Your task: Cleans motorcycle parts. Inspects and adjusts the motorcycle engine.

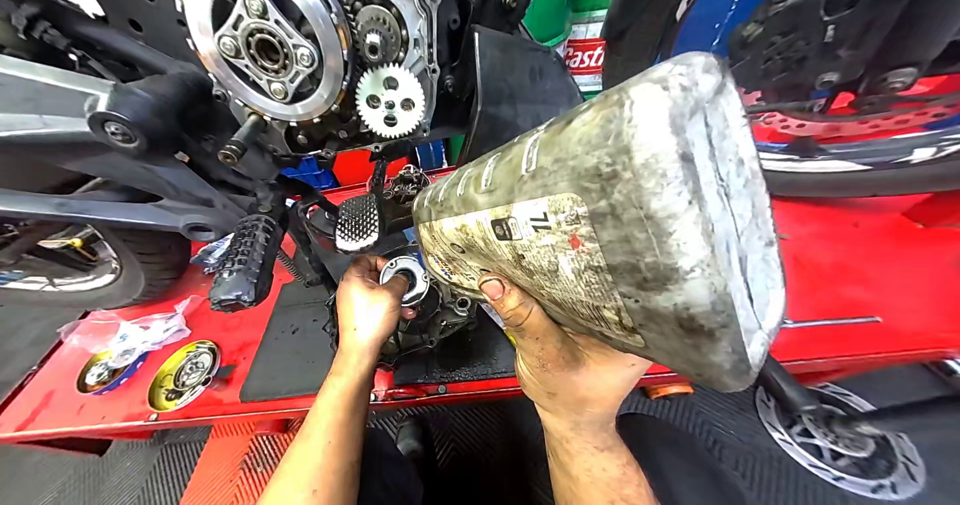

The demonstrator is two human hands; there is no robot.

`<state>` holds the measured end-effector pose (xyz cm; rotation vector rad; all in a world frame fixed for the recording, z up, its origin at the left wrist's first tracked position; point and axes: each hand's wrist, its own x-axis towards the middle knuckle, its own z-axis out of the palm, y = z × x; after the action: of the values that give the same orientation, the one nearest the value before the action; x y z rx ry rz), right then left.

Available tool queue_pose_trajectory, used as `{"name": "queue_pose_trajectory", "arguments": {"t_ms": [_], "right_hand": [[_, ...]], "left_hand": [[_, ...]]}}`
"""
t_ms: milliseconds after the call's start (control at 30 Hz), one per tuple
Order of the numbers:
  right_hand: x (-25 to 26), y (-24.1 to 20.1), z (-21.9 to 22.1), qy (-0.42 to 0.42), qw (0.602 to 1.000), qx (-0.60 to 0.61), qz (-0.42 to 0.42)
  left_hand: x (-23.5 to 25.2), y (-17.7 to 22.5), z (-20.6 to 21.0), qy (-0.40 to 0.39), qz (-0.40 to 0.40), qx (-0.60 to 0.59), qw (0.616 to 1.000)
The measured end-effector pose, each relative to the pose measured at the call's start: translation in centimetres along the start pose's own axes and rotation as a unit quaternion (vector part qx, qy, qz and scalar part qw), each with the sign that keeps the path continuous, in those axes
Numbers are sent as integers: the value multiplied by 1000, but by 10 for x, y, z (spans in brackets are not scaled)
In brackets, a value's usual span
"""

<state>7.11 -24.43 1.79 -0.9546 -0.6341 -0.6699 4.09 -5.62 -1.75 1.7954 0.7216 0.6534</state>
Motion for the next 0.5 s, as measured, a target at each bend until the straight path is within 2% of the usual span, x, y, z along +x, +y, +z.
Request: {"name": "queue_pose_trajectory", "arguments": {"t_ms": [167,367,433,500], "right_hand": [[5,0,-1,-4,1000,23,8],[2,0,-1,-11,1000,6,11],[2,1,-2,-12,1000,8,15],[3,1,-3,-17,999,13,25]], "left_hand": [[-2,0,-1,48,40,119,991],[-4,0,1,90,120,226,962],[0,0,2,84,126,211,966],[4,-1,2,52,93,128,986]]}}
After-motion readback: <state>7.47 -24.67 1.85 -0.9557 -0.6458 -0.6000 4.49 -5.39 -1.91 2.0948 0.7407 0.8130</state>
